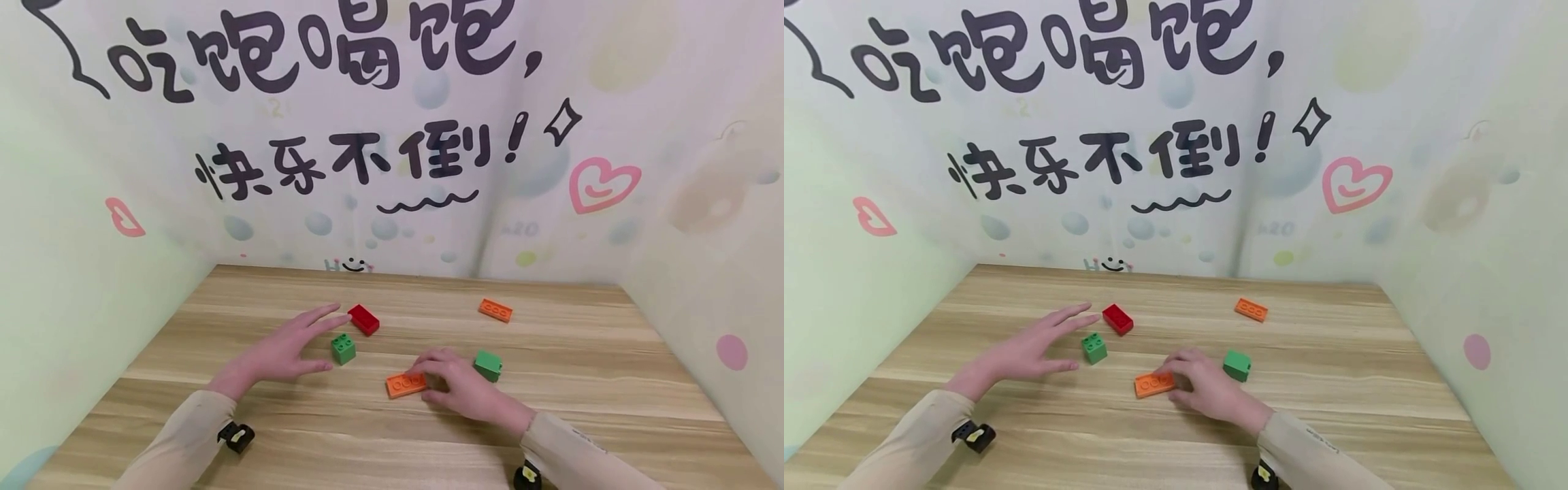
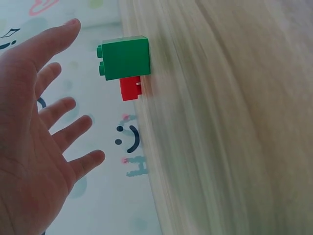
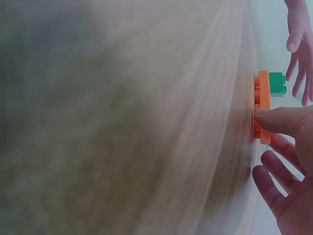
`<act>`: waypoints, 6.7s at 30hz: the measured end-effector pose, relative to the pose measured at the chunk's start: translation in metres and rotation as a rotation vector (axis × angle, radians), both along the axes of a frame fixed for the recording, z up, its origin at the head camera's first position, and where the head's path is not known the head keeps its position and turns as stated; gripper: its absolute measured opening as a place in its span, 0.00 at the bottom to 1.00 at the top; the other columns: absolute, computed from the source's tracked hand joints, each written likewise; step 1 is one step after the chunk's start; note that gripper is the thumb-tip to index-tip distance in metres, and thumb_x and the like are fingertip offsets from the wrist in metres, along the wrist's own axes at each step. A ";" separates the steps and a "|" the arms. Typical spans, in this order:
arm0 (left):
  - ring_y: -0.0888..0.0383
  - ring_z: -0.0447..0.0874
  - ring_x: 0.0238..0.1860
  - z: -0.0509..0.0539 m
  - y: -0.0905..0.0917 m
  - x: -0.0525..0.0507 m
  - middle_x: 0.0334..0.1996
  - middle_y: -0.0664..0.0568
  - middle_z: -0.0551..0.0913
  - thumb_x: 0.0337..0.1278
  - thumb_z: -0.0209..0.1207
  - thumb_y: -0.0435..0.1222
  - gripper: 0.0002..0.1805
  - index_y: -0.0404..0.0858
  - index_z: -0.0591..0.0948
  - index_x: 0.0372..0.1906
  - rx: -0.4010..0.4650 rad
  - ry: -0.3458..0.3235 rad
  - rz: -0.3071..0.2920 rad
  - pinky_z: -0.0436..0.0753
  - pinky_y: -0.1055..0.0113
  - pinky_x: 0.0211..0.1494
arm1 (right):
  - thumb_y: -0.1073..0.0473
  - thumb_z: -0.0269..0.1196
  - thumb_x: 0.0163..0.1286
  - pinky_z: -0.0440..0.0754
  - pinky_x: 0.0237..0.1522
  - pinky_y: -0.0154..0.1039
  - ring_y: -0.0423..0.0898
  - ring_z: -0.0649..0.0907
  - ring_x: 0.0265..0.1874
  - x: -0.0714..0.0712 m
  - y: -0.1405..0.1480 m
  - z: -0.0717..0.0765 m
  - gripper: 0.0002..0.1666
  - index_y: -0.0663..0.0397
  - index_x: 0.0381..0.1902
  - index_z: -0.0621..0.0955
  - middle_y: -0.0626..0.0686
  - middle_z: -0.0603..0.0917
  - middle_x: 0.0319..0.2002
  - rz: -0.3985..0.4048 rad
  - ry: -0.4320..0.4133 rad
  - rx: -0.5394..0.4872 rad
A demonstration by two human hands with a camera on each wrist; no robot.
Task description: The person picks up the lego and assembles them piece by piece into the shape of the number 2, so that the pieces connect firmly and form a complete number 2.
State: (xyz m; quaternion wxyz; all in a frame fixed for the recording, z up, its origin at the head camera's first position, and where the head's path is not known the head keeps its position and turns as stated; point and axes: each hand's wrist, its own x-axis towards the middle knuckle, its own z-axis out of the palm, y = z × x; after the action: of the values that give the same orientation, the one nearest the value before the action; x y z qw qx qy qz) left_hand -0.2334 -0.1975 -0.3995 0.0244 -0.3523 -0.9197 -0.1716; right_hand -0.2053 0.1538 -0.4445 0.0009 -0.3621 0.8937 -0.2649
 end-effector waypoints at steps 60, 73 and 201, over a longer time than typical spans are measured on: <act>0.51 0.77 0.63 -0.006 0.009 -0.006 0.64 0.52 0.74 0.62 0.64 0.44 0.30 0.48 0.72 0.69 -0.026 -0.042 -0.038 0.78 0.49 0.64 | 0.51 0.63 0.70 0.81 0.37 0.30 0.32 0.82 0.35 -0.001 0.027 -0.001 0.14 0.42 0.52 0.84 0.43 0.88 0.44 -0.044 -0.253 -0.187; 0.51 0.76 0.64 -0.007 0.012 -0.006 0.66 0.51 0.74 0.62 0.64 0.44 0.31 0.48 0.71 0.69 -0.030 -0.054 -0.039 0.77 0.49 0.65 | 0.52 0.61 0.72 0.80 0.40 0.30 0.33 0.81 0.38 -0.006 0.027 -0.001 0.13 0.36 0.53 0.84 0.43 0.88 0.49 -0.030 -0.239 -0.192; 0.53 0.82 0.45 -0.037 0.020 -0.015 0.51 0.40 0.81 0.55 0.69 0.36 0.24 0.39 0.78 0.58 0.470 -0.560 0.151 0.83 0.63 0.42 | 0.56 0.72 0.60 0.75 0.33 0.28 0.36 0.74 0.30 -0.033 0.036 -0.007 0.19 0.50 0.50 0.83 0.53 0.79 0.36 0.016 -0.419 -0.203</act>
State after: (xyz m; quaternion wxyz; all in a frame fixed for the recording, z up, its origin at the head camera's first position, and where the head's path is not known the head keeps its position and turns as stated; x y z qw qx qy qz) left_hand -0.2484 -0.1771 -0.4360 -0.1354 -0.2077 -0.8497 -0.4654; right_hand -0.2381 0.1901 -0.4516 0.1522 -0.3044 0.8398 -0.4230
